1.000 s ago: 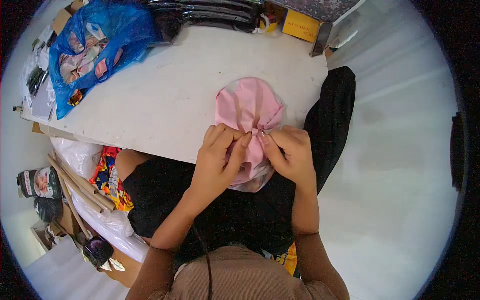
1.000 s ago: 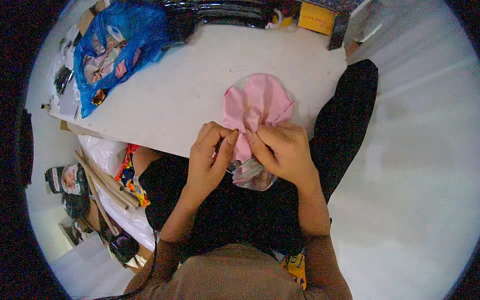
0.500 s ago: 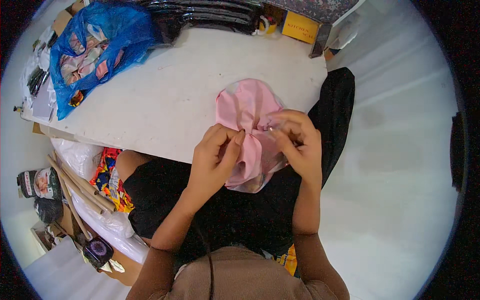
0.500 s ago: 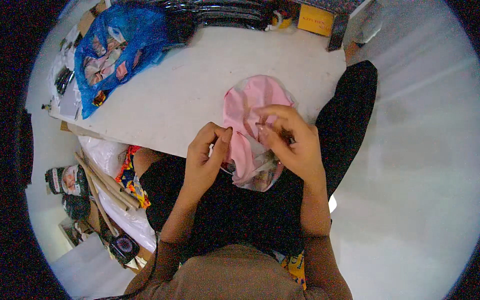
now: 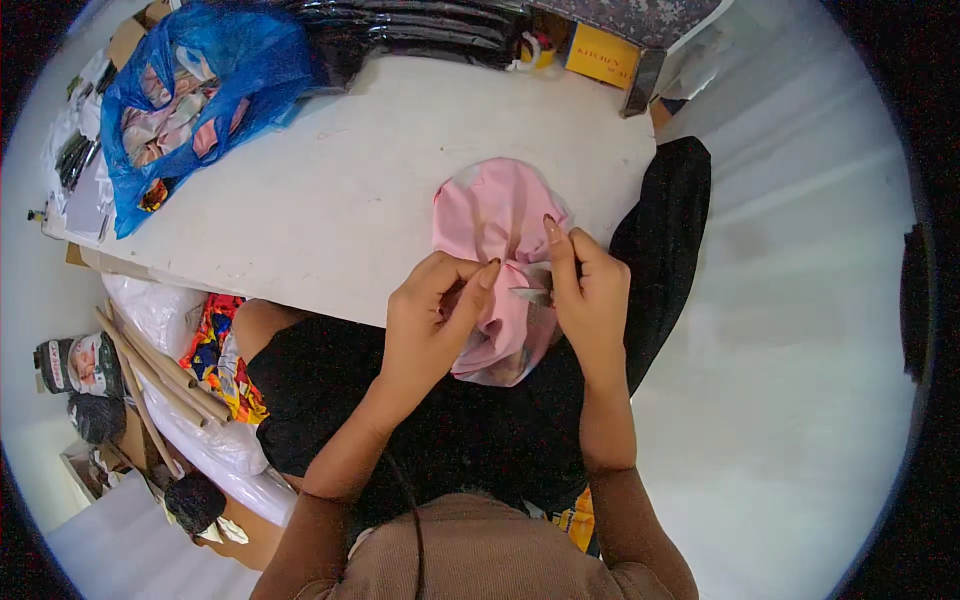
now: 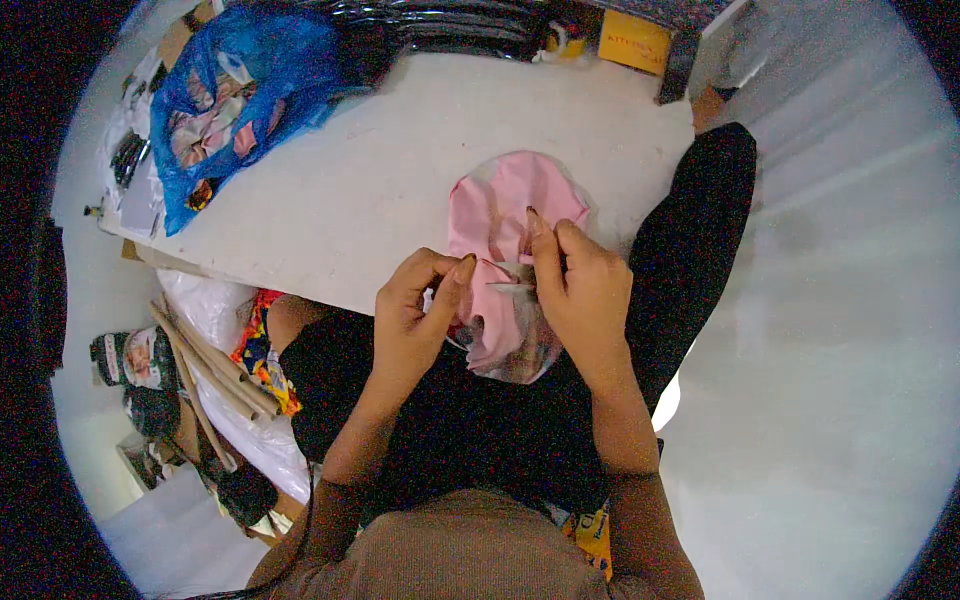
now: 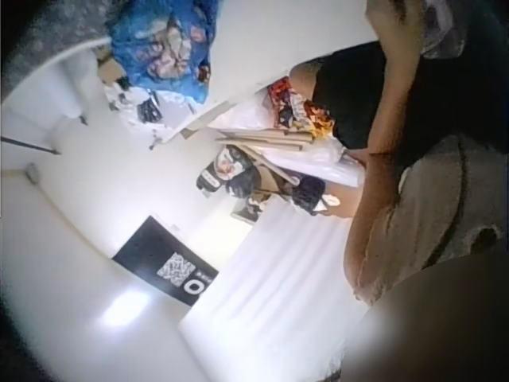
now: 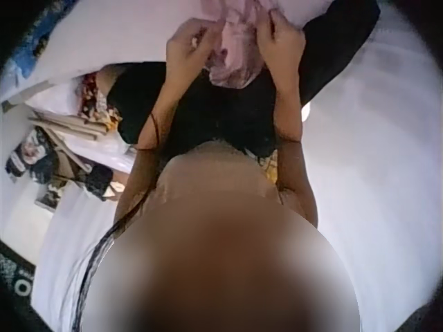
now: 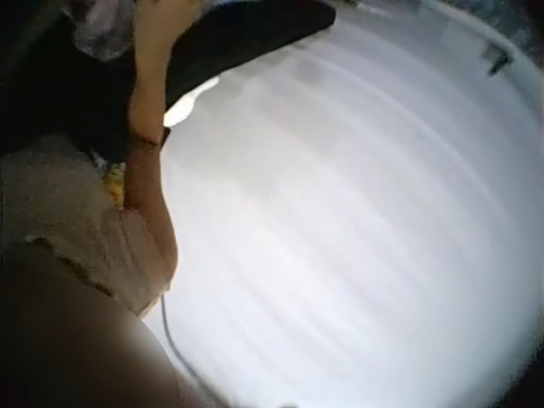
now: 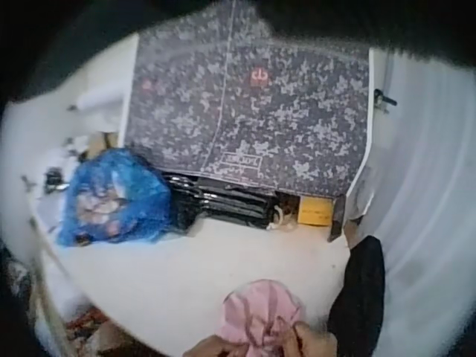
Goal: Repairing or modifying a pink garment using scissors, needle, and thread.
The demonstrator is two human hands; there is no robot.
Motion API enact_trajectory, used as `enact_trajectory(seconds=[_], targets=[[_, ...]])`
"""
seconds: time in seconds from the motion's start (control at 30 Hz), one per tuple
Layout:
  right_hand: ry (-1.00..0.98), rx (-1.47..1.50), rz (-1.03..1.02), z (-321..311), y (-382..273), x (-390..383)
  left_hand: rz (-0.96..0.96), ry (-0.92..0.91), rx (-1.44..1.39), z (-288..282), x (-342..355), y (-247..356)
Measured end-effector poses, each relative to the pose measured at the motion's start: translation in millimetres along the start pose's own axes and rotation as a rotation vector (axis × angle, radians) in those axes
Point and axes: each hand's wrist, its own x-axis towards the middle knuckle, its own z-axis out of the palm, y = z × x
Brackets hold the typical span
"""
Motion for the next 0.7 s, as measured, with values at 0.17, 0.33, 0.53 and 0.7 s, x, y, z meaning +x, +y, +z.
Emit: enact_trajectory(seconds=[0.17, 0.33, 0.53, 0.7], targets=[[0.005, -0.029, 0.077, 0.6, 2.4, 1.3, 0.006, 0.02, -0.001, 0.8, 0.0, 0.1], [0.004, -0.066, 0.132, 0.9, 4.6, 2.1, 0.031, 0.028, 0.039, 1.2, 0.1, 1.5], [0.024, -0.119, 0.076, -1.9, 0.0, 3.2, 0.064, 0.04, 0.074, 4.0, -0.1, 3.3], [0.019, -0.167, 0.072, -1.8, 0.2, 3.8, 0.086, 0.041, 0.083, 5.5, 0.2, 3.0]])
